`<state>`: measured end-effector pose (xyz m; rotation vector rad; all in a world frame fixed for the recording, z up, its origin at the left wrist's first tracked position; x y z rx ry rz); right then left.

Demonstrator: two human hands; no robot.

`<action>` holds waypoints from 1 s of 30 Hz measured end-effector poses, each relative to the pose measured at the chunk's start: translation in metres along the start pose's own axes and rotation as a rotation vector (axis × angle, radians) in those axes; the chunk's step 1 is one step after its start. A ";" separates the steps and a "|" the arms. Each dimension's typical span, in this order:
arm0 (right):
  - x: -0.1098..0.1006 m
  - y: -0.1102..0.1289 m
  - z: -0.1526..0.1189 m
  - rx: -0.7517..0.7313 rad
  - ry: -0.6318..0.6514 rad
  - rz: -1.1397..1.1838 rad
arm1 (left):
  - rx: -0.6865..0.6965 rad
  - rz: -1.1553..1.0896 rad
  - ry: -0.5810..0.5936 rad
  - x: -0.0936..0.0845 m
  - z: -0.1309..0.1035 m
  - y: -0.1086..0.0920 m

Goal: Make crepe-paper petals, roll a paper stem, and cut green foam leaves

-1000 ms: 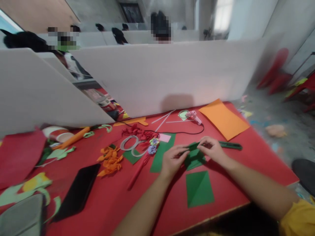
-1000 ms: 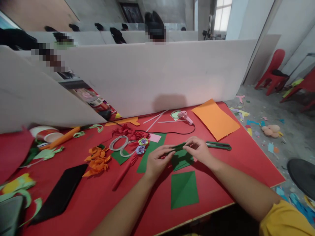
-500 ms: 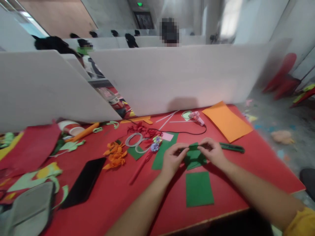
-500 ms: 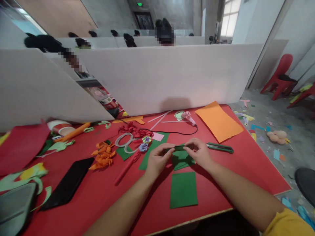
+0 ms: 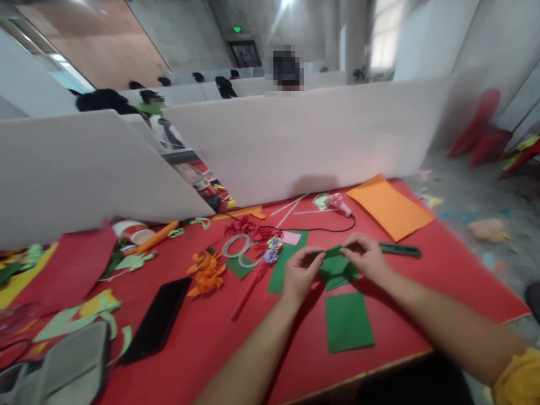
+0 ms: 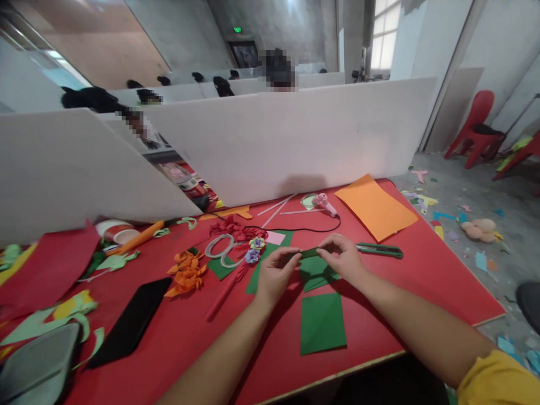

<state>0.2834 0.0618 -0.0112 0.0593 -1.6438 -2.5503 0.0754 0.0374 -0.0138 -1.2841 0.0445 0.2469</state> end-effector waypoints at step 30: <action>-0.012 -0.002 0.006 0.153 -0.120 0.108 | -0.140 0.030 -0.011 -0.001 0.004 -0.008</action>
Point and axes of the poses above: each hand's wrist, its own z-axis towards the middle knuckle, its own x-axis out of the palm, y = z × x, the point moved 1 cm from there along z, towards the middle knuckle, and after that the axes turned 7 degrees about z, right-handed, at the moved point
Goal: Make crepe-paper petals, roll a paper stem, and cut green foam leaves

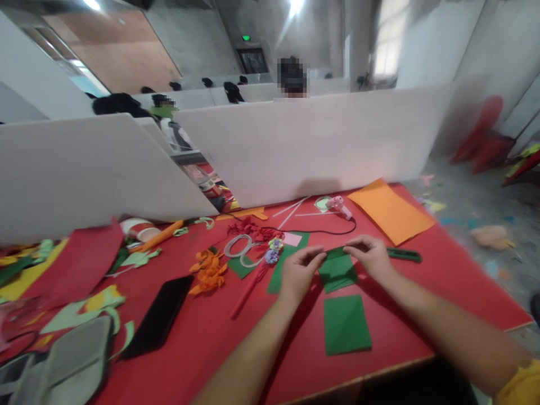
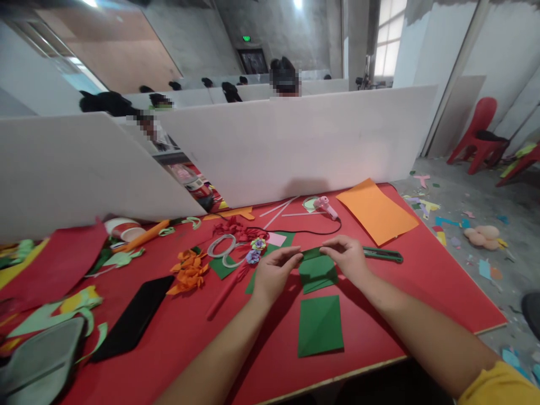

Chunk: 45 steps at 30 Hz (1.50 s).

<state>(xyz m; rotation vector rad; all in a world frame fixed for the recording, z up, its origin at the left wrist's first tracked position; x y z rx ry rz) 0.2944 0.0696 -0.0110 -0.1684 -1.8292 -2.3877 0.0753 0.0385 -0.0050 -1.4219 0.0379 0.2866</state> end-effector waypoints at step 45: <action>-0.003 0.017 -0.005 0.352 -0.027 0.284 | -0.038 -0.021 0.005 -0.022 0.012 -0.006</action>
Point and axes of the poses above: each hand's wrist, its own z-axis towards the middle knuckle, its own x-axis out of the palm, y = z × x, the point moved 1 cm from there along z, towards the middle knuckle, and after that the axes turned 7 degrees about z, right-handed, at the moved point
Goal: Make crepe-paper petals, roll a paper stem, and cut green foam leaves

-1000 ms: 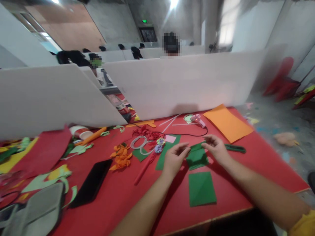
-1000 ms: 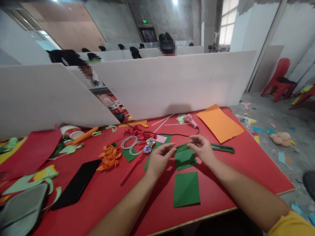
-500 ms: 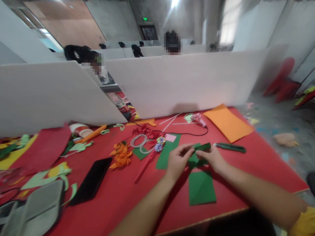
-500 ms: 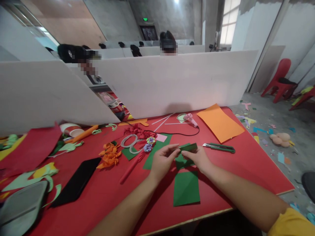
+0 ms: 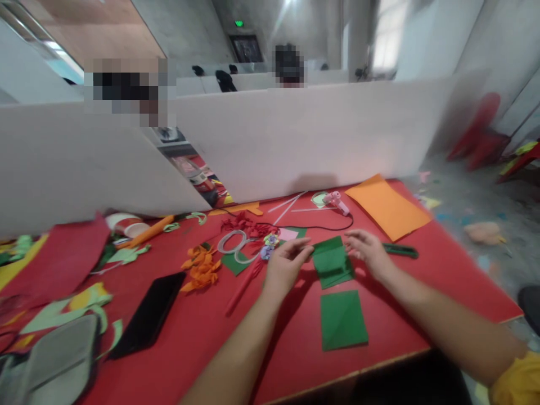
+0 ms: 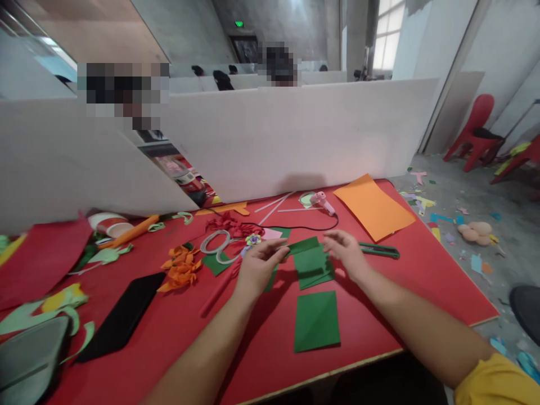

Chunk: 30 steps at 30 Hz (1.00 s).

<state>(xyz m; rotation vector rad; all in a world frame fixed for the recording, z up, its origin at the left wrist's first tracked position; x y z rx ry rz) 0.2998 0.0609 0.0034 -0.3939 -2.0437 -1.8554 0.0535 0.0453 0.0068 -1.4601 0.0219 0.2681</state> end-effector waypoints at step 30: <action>0.006 -0.017 -0.006 -0.103 0.185 -0.386 | -0.196 -0.195 0.146 0.029 -0.015 0.006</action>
Point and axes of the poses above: each hand's wrist, its own z-axis towards the middle knuckle, its own x-axis out of the palm, y = z × x, the point moved 1 cm from there along z, towards the middle knuckle, and after that the axes turned 7 degrees about z, right-handed, at the moved point
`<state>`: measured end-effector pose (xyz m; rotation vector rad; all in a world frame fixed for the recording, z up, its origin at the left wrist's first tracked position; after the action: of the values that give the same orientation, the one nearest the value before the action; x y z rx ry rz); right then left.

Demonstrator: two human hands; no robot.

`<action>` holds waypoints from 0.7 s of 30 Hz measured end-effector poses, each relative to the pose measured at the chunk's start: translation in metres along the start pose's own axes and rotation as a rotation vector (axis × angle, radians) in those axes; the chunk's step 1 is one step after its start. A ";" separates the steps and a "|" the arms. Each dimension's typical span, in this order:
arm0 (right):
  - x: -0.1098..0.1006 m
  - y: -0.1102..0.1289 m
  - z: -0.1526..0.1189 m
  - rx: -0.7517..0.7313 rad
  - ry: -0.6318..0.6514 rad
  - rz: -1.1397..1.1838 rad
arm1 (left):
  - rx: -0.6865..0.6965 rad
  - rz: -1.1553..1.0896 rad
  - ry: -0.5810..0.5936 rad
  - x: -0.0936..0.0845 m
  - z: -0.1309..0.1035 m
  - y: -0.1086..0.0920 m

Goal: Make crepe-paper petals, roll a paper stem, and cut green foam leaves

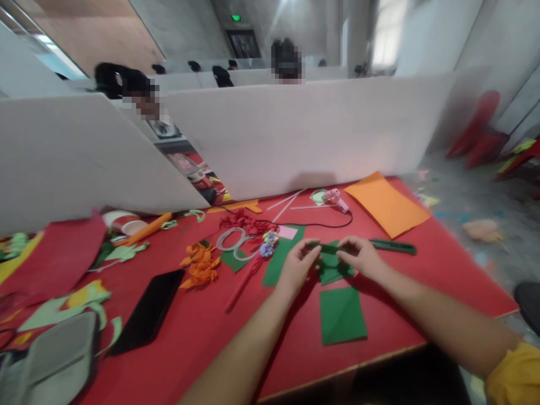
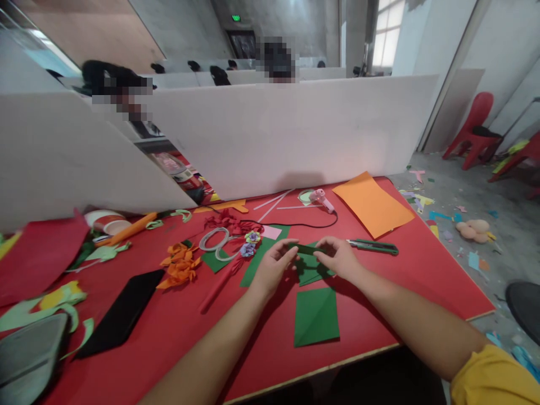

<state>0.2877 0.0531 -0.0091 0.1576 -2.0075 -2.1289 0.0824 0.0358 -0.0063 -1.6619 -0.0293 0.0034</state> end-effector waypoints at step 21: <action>-0.014 0.003 0.006 0.041 0.057 -0.137 | 0.188 0.389 0.154 -0.007 -0.001 -0.002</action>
<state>0.2998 0.0619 -0.0062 0.3686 -2.0635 -2.1376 0.0755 0.0345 -0.0039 -1.4537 0.3999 0.1677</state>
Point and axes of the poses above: each hand's wrist, its own z-axis towards the middle knuckle, its own x-axis out of the palm, y = z × x, the point moved 1 cm from there along z, towards the middle knuckle, and after that the axes turned 7 degrees about z, right-handed, at the moved point
